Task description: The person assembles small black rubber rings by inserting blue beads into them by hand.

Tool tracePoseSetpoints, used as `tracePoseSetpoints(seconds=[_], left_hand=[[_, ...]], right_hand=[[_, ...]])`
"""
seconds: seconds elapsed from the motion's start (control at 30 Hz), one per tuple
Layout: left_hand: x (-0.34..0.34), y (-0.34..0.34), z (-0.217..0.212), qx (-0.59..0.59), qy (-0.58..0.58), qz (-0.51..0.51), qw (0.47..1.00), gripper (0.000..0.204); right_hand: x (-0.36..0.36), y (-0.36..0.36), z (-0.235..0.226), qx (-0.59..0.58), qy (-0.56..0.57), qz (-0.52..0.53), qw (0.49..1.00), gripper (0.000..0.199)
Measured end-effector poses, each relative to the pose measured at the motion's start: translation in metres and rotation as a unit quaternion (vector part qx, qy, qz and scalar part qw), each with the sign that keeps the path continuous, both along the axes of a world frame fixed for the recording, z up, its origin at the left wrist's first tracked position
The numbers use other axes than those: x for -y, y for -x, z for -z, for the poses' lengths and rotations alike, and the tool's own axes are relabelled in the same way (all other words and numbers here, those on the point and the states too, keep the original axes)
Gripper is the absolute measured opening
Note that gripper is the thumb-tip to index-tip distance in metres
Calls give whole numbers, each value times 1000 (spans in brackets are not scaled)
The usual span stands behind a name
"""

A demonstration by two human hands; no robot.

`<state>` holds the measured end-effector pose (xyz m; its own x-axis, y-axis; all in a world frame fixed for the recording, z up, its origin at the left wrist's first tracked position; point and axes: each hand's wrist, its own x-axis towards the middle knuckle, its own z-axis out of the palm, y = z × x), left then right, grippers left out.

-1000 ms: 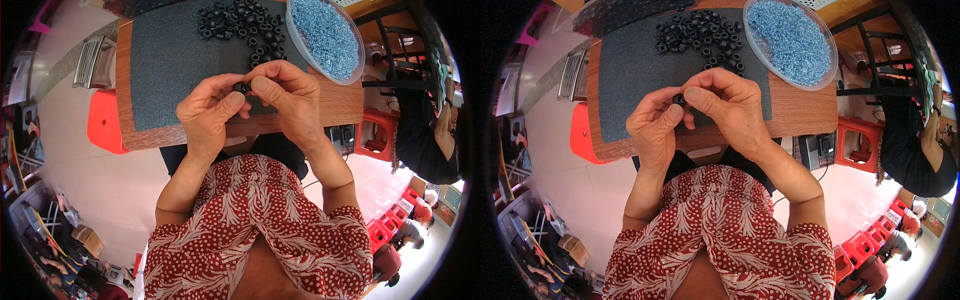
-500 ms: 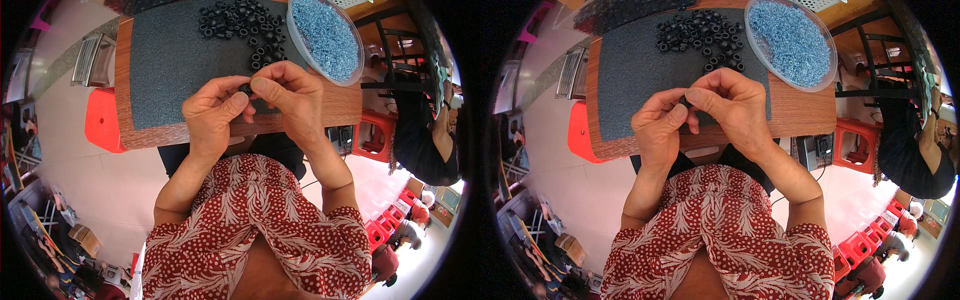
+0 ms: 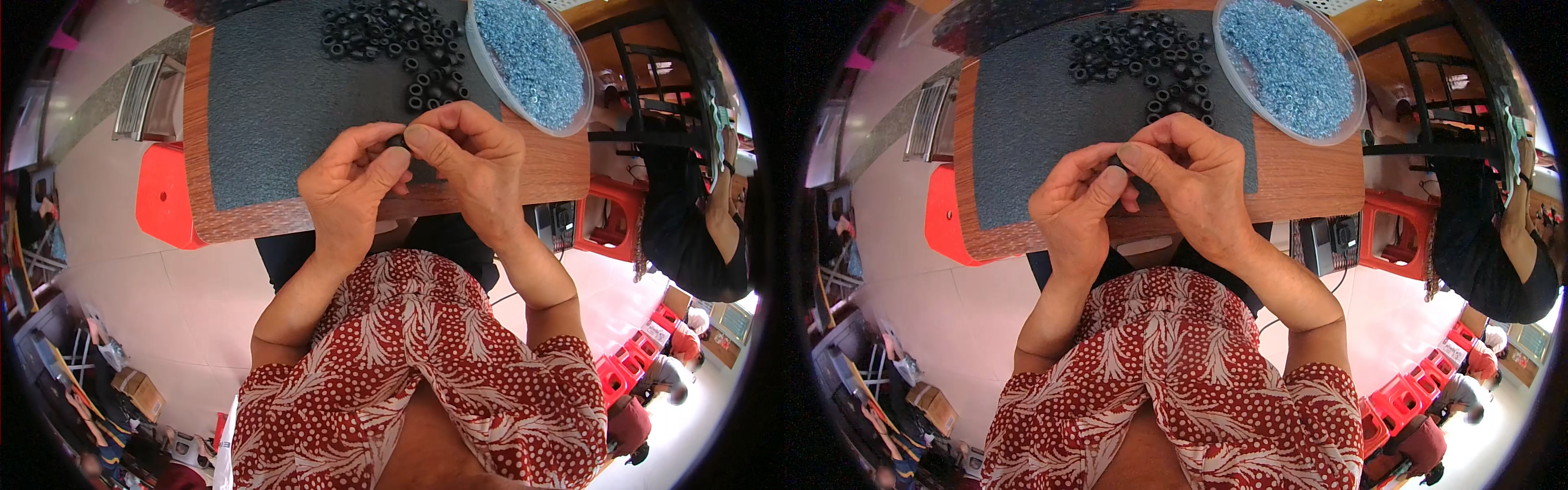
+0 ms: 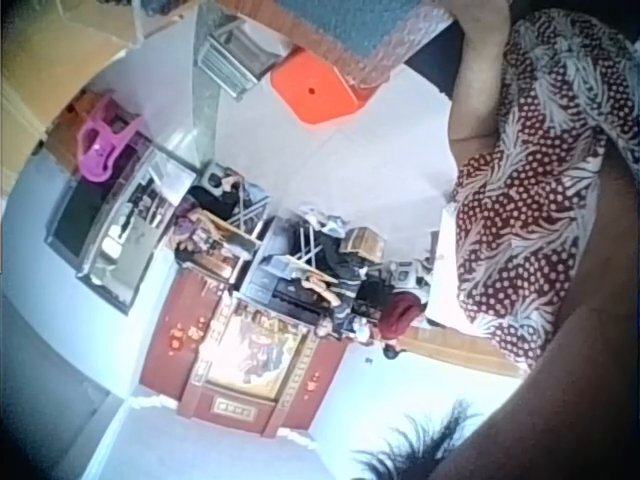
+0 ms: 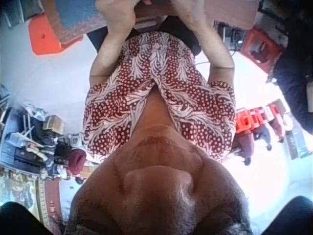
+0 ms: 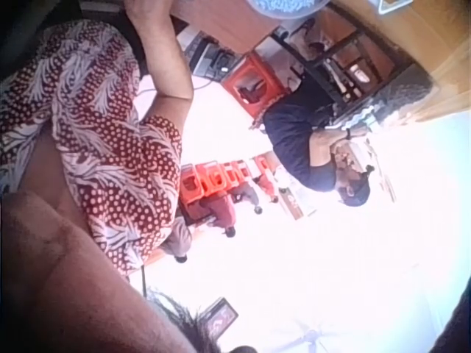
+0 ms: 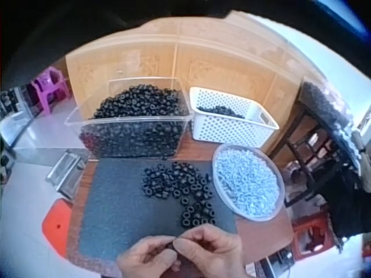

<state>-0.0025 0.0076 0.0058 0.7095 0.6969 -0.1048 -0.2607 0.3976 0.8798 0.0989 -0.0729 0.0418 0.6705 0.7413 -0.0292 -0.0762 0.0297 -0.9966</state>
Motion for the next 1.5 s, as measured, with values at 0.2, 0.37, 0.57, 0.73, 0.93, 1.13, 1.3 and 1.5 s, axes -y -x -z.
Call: tracePoseSetpoints(seconds=[0.2, 0.37, 0.57, 0.73, 0.93, 1.13, 1.3, 1.5], left_hand=[[0, 1, 5, -1, -51, -15, 999, 21], [-4, 3, 4, 15, -21, 12, 1000, 21], [-6, 5, 5, 29, -42, 37, 998, 21], [-6, 6, 3, 17, -32, 37, 999, 20], [-6, 6, 2, 16, -32, 44, 998, 19], [-6, 7, 3, 7, -23, 45, 999, 19], [-5, 7, 3, -10, -26, 43, 999, 19], [-5, 7, 5, -3, -11, 52, 999, 19]], right_hand=[[2, 4, -7, 20, 10, -11, 1000, 4], [5, -2, -9, 17, 35, -45, 998, 6], [8, -7, -8, -55, 42, -46, 997, 9], [10, -10, -4, -61, 73, -46, 994, 14], [11, -13, -2, -98, 81, -44, 991, 19], [10, -14, 0, -93, 86, -46, 991, 18], [10, -12, 3, -64, 84, -40, 994, 17], [9, -7, 1, -51, 77, -25, 995, 14]])
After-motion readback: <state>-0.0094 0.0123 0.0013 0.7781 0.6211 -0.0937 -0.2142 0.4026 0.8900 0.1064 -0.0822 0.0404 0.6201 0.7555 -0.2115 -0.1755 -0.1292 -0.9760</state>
